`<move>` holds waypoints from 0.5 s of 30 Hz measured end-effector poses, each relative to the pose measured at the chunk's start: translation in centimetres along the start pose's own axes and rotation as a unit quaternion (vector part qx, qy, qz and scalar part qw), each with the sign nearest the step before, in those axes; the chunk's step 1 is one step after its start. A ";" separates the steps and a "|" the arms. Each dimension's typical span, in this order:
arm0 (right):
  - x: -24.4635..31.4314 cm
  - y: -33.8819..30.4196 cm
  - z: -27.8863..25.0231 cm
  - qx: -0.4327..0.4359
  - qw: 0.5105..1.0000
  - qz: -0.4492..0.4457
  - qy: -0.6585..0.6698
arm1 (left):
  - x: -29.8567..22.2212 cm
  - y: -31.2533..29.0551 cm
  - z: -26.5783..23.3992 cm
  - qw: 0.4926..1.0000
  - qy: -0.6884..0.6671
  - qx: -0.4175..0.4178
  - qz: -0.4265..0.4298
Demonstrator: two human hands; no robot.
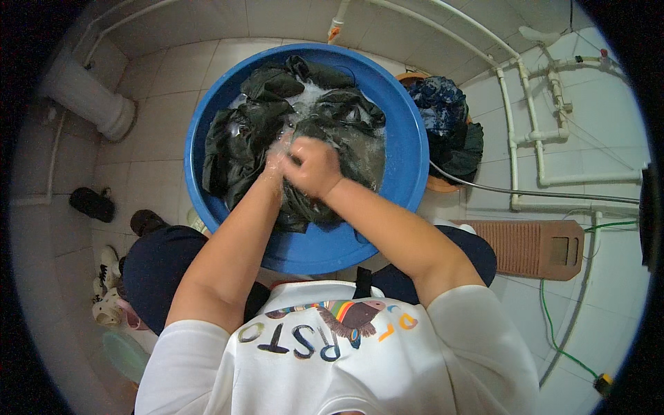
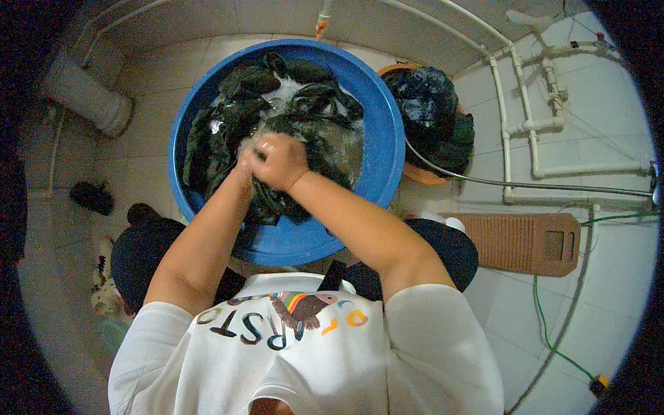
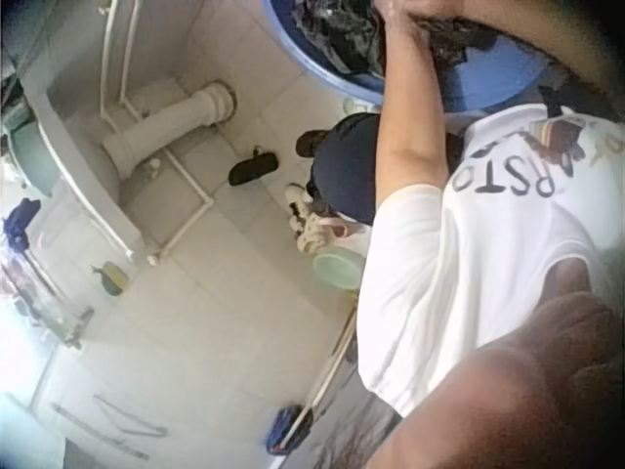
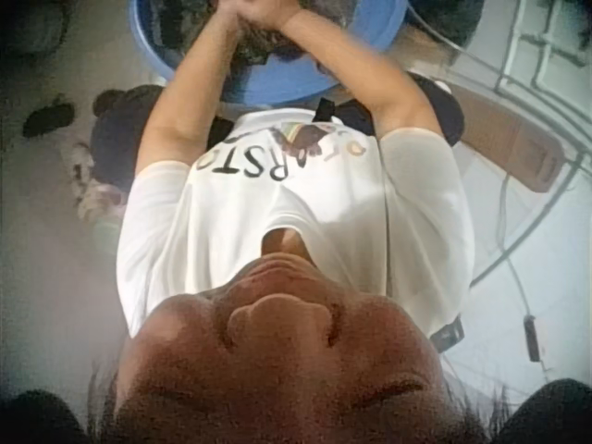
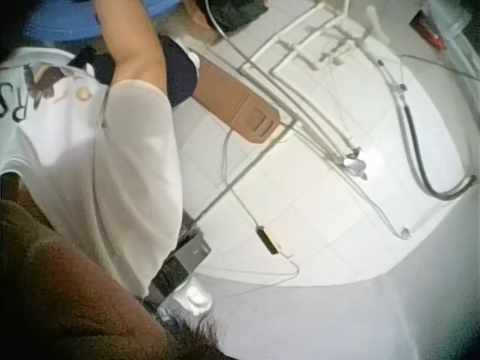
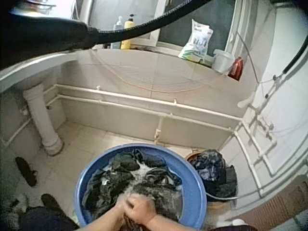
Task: The person hand-washes dark green garments in a blue plastic basin filled with soapy water. They scrub the fabric by hand, wring out the water, and place the wet items into a separate orange basin. The person repeats this process for multiple pieces of clothing.
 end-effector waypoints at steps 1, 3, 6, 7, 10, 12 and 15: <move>-2.5 -0.3 -0.5 -0.019 0.997 0.080 -0.007 | -0.9 -1.7 1.0 0.998 -0.031 -0.032 -0.051; -7.8 -1.4 -1.2 -0.041 0.966 0.250 -0.052 | -4.2 -5.7 3.3 0.994 -0.055 -0.060 -0.074; -3.3 -1.1 -0.6 -0.032 0.988 0.150 -0.022 | -2.7 -4.8 2.7 0.982 -0.133 -0.022 -0.134; -0.9 -0.7 -0.4 -0.025 0.994 0.104 0.025 | -0.5 -2.1 1.7 0.982 -0.161 0.038 -0.092; 1.1 -0.3 0.0 0.046 0.993 0.074 0.077 | 0.8 -0.3 1.2 0.983 -0.152 0.099 -0.029; -1.8 -0.3 -0.4 0.033 0.992 0.118 0.035 | -0.5 -1.7 1.1 0.993 -0.035 -0.033 -0.108; -11.9 -1.6 -1.7 -0.025 0.955 0.289 -0.060 | -2.0 -3.6 3.0 0.970 -0.211 -0.037 -0.114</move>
Point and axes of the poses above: each hand's wrist, its own y-axis towards the middle knuckle, its own z-axis out of the palm, x = y × z, the point moved 6 cm from there along y, towards the middle knuckle, and after that the axes turned 9 degrees about -z, right-handed, at the moved point
